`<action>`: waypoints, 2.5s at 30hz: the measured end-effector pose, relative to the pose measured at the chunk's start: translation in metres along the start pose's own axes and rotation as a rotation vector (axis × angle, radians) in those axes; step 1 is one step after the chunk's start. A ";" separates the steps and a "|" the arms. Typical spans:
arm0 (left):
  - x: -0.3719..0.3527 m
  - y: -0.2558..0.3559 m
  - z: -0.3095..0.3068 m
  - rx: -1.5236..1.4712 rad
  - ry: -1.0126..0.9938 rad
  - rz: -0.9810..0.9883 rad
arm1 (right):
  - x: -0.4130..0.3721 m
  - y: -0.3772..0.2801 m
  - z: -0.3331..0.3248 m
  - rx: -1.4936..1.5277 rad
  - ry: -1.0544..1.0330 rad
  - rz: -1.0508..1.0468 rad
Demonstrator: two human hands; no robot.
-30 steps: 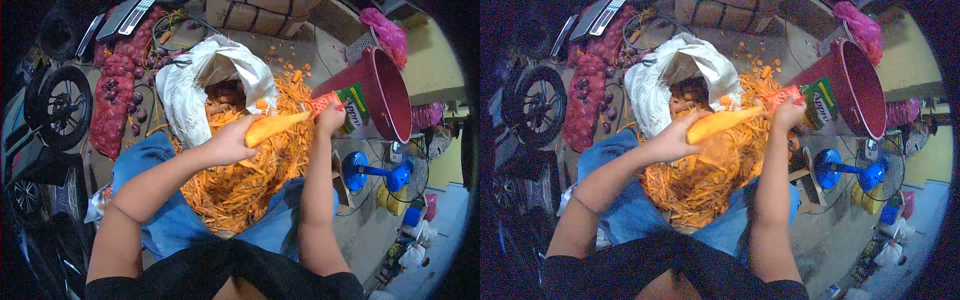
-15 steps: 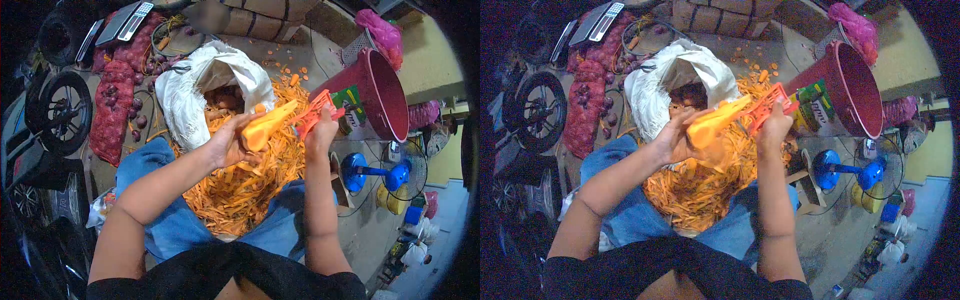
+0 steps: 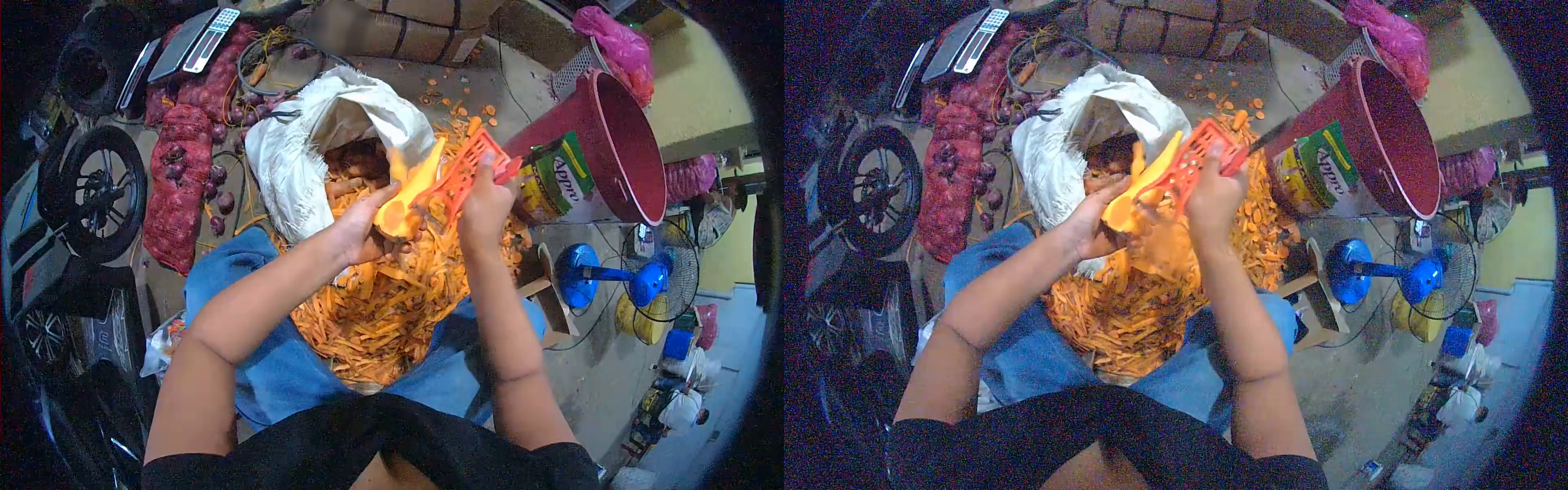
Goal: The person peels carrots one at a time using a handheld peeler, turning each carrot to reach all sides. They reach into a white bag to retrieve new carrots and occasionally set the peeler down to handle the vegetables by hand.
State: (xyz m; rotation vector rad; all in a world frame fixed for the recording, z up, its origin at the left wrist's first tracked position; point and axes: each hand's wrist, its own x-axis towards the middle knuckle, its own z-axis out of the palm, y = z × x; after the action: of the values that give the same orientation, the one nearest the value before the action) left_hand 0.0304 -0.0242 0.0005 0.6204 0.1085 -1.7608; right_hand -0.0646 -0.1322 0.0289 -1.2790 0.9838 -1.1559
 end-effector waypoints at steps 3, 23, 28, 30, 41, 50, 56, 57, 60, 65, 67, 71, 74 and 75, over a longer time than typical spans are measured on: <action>0.004 -0.002 0.000 0.109 0.031 0.024 | -0.008 0.003 0.001 -0.296 -0.045 -0.245; -0.003 0.000 0.006 0.224 0.106 0.060 | -0.014 0.006 -0.004 -0.242 -0.129 -0.362; -0.030 -0.008 0.024 0.657 0.108 -0.038 | 0.106 0.037 -0.086 -0.328 0.543 -0.209; -0.027 -0.003 0.017 0.409 -0.100 -0.163 | 0.101 0.019 -0.085 0.033 0.548 -0.182; 0.003 0.008 0.004 0.221 0.121 0.034 | 0.011 0.003 -0.014 -0.300 -0.120 -0.014; 0.006 0.010 0.004 0.152 0.075 -0.009 | 0.017 -0.004 -0.015 -0.118 -0.074 -0.080; 0.007 0.010 0.003 0.182 0.069 0.123 | 0.050 0.010 -0.035 0.192 0.031 0.125; 0.005 0.011 0.004 0.264 0.041 0.137 | 0.053 0.013 -0.035 0.237 0.052 0.145; 0.000 0.012 0.006 0.386 0.064 0.116 | 0.051 0.014 -0.032 0.288 0.060 0.177; 0.010 0.009 -0.006 0.182 0.109 0.018 | 0.038 0.029 -0.020 0.058 0.028 0.018; 0.005 0.011 0.001 0.328 0.102 0.078 | 0.032 0.022 -0.014 -0.170 0.036 -0.119; 0.008 0.005 0.005 0.410 0.297 0.192 | -0.001 -0.004 0.001 -0.297 -0.115 -0.231; 0.011 -0.002 0.000 0.365 0.213 0.183 | -0.024 0.003 0.005 -0.358 -0.245 -0.277; 0.008 -0.002 0.004 0.392 0.206 0.193 | -0.024 0.003 0.006 -0.383 -0.245 -0.281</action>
State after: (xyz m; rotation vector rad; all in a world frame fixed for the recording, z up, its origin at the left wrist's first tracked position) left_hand 0.0255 -0.0322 -0.0001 1.0607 -0.1549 -1.5361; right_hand -0.0632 -0.1076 0.0241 -1.8663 0.8861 -1.0149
